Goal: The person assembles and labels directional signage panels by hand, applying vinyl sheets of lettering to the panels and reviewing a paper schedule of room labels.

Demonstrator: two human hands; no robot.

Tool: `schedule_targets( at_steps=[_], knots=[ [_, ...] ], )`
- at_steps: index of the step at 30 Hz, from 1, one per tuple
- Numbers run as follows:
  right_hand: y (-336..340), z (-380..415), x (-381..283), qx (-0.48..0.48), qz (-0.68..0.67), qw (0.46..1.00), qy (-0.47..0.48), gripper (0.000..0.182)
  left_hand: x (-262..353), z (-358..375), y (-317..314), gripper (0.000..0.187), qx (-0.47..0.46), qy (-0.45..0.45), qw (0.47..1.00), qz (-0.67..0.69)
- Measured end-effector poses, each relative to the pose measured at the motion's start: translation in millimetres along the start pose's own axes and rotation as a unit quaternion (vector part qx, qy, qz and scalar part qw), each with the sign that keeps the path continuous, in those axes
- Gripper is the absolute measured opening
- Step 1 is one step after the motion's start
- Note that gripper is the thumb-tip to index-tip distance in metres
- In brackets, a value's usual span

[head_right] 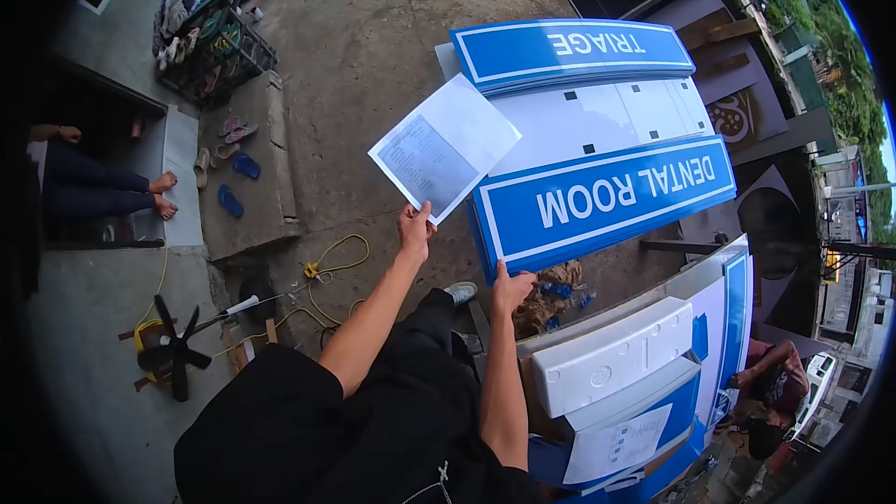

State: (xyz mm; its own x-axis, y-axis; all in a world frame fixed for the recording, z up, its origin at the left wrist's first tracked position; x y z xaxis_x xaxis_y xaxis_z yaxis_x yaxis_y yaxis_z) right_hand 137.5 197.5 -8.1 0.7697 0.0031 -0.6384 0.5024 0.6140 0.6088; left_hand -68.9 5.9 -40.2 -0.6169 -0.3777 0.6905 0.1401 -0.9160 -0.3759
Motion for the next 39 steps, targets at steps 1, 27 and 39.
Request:
schedule_targets(
  at_steps=[1, 27, 39],
  knots=[
    [24.9, 6.0, -19.3, 0.082, 0.047, 0.994, 0.049, 0.07, -10.9, 4.5, -14.7, 0.014, 0.001, 0.008, 1.0, 0.009],
    [-100.6, -56.4, -220.4, -0.222, 0.405, 0.728, 0.507, 0.052, -47.9, 18.4, 34.3, 0.017, 0.023, 0.154, 0.972, 0.175],
    [-95.5, -45.8, -225.8, -0.175, 0.33, 0.727, 0.576, 0.043, -54.4, 29.0, 21.7, 0.016, -0.011, 0.202, 0.956, 0.212]
  ],
)
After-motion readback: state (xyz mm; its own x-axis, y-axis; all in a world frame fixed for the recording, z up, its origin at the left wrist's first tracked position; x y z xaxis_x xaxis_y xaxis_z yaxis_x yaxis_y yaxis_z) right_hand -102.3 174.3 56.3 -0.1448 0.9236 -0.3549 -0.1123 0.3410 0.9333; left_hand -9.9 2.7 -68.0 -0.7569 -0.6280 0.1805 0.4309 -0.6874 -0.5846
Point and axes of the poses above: each hand's wrist, its own z-axis away from the middle knuckle, its own y-axis out of the back of the hand, x = y × z, the point moved 8 cm from there along -z, towards the middle knuckle, and after that the axes turned 9 degrees about y, right-handed, at the moved point
